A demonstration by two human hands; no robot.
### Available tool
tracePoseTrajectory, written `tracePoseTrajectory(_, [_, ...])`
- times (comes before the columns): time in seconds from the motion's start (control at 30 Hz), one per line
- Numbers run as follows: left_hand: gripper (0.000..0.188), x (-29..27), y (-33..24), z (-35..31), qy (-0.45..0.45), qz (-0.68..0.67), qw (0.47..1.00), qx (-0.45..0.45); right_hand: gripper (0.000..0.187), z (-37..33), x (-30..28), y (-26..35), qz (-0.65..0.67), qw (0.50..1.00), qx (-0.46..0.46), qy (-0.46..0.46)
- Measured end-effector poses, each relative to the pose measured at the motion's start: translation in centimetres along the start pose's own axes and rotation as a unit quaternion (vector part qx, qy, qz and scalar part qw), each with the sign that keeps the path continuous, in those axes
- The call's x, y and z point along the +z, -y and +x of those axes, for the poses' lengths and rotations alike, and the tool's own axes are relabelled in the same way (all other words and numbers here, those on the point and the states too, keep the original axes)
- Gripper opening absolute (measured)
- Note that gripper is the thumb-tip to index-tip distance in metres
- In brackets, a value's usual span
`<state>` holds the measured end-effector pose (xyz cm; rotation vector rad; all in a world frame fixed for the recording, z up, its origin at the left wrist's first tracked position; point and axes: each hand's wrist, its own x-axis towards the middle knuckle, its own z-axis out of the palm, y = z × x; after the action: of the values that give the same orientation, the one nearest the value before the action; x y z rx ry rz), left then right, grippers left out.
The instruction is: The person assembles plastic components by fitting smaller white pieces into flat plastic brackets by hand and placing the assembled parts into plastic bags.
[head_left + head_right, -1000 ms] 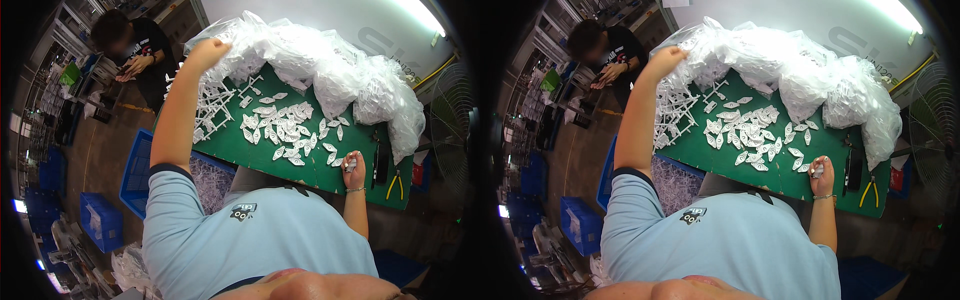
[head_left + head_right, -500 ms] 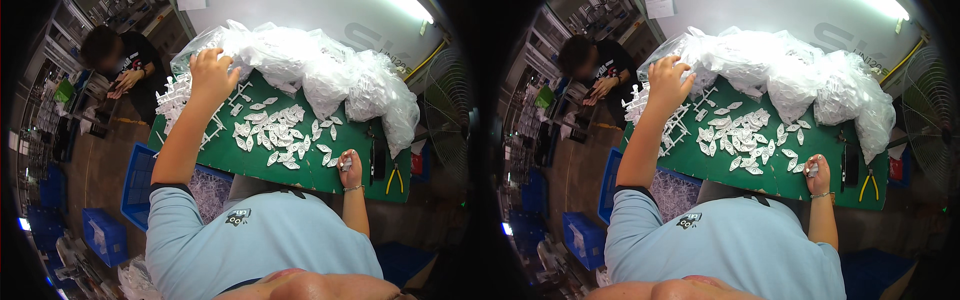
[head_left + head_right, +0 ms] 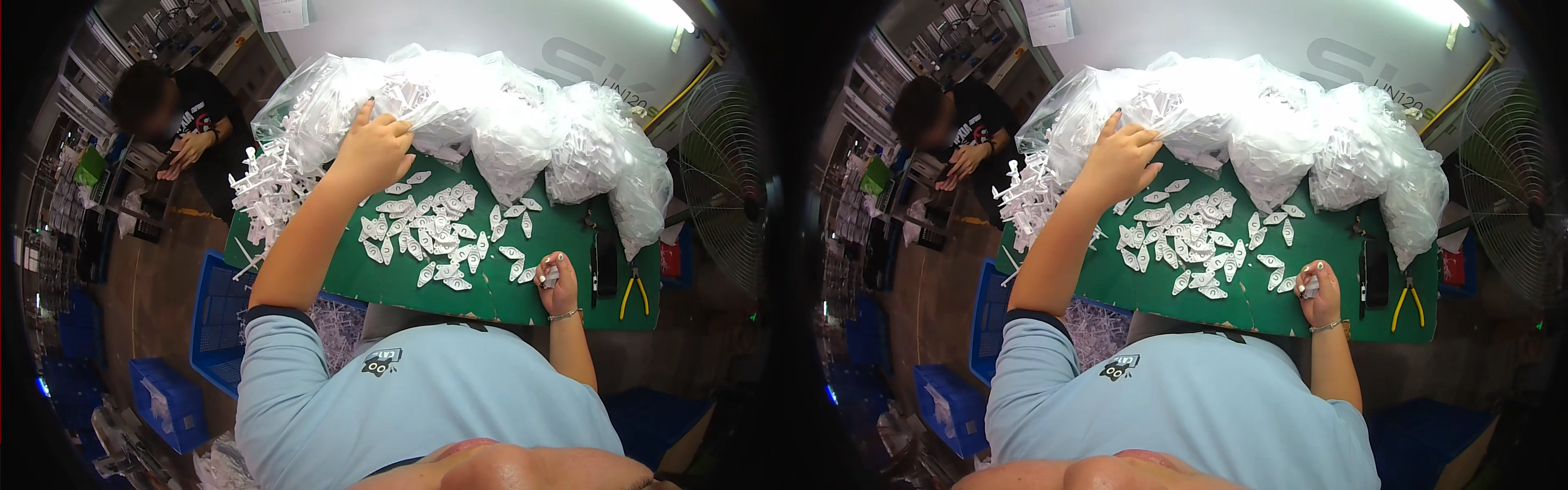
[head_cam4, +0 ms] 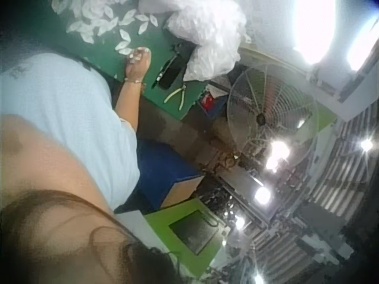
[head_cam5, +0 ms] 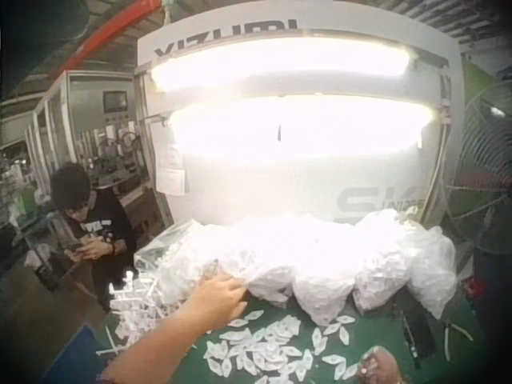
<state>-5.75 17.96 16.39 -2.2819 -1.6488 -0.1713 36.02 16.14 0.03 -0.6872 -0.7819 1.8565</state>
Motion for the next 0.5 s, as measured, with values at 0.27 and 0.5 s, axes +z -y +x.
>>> tracePoseTrajectory(0.27, [0.040,1.0,-2.2,-1.6,-0.108,-0.085,0.990,-0.036,0.020,2.3,4.6,2.3,-0.106,0.994,0.033,-0.013])
tracePoseTrajectory(0.5, [0.030,-0.5,-2.4,-1.1,-0.184,-0.250,0.946,-0.090,0.021,10.2,17.9,8.3,-0.281,0.952,-0.081,0.095])
